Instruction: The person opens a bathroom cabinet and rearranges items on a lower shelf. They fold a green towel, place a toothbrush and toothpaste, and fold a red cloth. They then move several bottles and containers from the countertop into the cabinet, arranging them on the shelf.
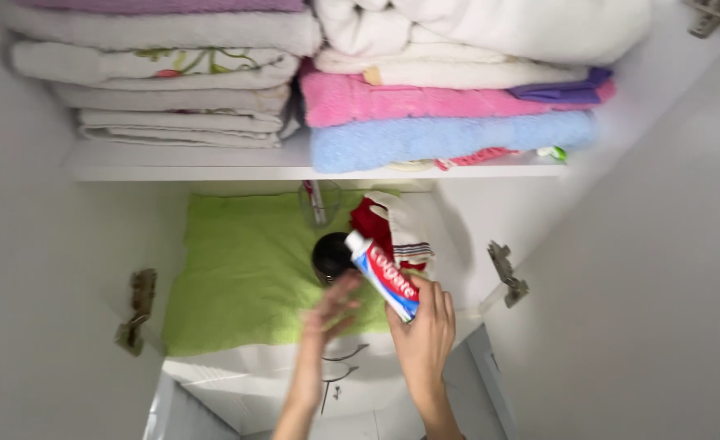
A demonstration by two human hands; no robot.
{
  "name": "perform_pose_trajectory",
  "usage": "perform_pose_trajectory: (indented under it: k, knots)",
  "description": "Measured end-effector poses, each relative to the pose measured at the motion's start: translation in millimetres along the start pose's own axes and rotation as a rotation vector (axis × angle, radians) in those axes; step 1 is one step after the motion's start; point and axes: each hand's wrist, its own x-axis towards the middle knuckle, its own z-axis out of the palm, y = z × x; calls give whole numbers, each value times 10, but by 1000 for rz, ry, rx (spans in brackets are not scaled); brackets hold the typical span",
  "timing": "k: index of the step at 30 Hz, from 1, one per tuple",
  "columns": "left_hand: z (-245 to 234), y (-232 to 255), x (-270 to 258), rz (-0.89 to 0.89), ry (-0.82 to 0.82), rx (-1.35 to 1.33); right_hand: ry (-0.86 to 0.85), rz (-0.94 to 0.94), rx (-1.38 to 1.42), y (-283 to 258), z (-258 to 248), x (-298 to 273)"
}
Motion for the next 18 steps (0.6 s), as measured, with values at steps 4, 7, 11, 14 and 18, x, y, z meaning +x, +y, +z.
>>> perform_pose_trajectory:
  k: [4,7,11,14,18]
  knots:
    - [570,-81,216,5,26,-33,-141,80,123,120,-52,-77]
    - [722,6,314,-63,279,234,-96,130,113,127,-91,-136]
    - [731,-144,212,18,276,325,16,242,169,111,-235,-124]
    - [649,-436,39,94,280,421,44,306,279,240,-247,-126]
    - [354,-755,-310,-9,387,453,96,346,194,517,-166,-90]
